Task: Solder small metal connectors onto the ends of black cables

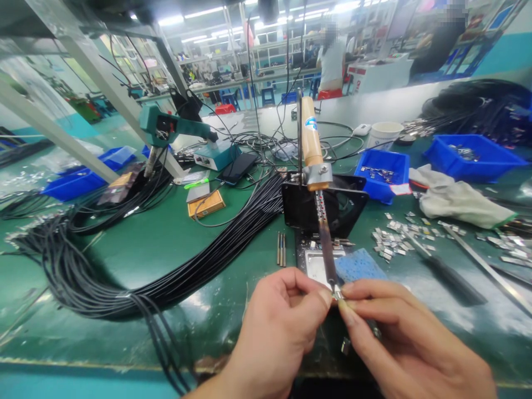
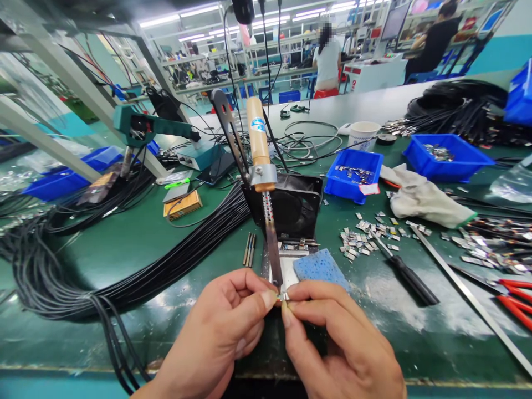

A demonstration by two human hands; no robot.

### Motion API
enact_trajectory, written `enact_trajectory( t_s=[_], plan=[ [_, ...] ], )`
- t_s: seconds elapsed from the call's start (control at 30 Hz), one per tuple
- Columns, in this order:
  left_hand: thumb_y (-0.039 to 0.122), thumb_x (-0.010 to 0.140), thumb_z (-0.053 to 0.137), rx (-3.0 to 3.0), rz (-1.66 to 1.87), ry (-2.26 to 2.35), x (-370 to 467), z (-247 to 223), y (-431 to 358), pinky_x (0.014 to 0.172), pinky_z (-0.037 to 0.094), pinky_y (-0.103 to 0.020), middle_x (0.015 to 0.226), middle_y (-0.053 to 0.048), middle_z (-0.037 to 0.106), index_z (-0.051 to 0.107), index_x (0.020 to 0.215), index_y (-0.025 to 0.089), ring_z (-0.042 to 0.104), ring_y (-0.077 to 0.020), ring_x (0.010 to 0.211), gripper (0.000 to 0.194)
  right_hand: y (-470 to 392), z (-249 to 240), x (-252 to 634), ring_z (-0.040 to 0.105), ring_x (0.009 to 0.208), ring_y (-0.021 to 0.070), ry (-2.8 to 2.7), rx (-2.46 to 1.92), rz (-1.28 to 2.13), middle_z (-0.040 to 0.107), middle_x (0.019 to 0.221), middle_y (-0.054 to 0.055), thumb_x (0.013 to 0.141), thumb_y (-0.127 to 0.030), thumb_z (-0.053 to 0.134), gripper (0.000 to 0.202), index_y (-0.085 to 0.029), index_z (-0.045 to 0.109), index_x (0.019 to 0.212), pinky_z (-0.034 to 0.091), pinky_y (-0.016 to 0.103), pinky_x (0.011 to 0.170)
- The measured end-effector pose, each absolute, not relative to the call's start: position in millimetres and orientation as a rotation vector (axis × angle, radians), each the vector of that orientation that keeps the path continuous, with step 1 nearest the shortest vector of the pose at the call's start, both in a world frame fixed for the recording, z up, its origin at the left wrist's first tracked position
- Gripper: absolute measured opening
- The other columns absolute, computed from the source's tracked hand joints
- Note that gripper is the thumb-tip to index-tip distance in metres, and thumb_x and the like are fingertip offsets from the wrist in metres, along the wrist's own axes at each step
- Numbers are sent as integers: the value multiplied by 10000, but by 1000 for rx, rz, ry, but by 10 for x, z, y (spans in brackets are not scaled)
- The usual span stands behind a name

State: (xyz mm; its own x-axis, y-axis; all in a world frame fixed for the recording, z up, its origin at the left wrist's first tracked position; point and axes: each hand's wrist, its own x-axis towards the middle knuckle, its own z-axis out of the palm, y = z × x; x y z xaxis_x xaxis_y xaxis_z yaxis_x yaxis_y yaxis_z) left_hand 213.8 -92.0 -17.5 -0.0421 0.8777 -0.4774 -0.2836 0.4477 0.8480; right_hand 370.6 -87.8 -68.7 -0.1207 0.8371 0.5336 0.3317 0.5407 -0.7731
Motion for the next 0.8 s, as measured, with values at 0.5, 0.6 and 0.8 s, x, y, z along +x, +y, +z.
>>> enact_trajectory(
  t_s=[0.5, 0.6, 0.8],
  plan=[
    [236, 830, 708, 557, 1041, 1209, 2152, -193, -917, 402, 156, -189, 454, 113, 392, 557, 732, 173, 197, -17, 385, 190, -850, -606, 3590, 630, 412, 119, -1326, -1207, 1184, 671, 575, -19, 947, -377, 669, 211, -224, 603, 817, 523, 173, 395],
    [226, 839, 699, 538, 1044, 1190, 2155, -197, -922, 399, 149, -187, 450, 112, 394, 563, 733, 171, 193, -17, 385, 181, -856, -644, 3541, 606, 393, 109, -1280, -1183, 1143, 668, 605, -19, 927, -349, 697, 223, -222, 594, 775, 510, 178, 367],
    [217, 850, 689, 534, 1056, 1195, 2160, -220, -928, 400, 165, -180, 451, 112, 391, 569, 737, 169, 217, -21, 389, 172, -857, -665, 3479, 621, 426, 103, -1219, -1112, 1088, 681, 710, -17, 909, -287, 722, 179, -225, 617, 776, 529, 186, 361]
  ],
)
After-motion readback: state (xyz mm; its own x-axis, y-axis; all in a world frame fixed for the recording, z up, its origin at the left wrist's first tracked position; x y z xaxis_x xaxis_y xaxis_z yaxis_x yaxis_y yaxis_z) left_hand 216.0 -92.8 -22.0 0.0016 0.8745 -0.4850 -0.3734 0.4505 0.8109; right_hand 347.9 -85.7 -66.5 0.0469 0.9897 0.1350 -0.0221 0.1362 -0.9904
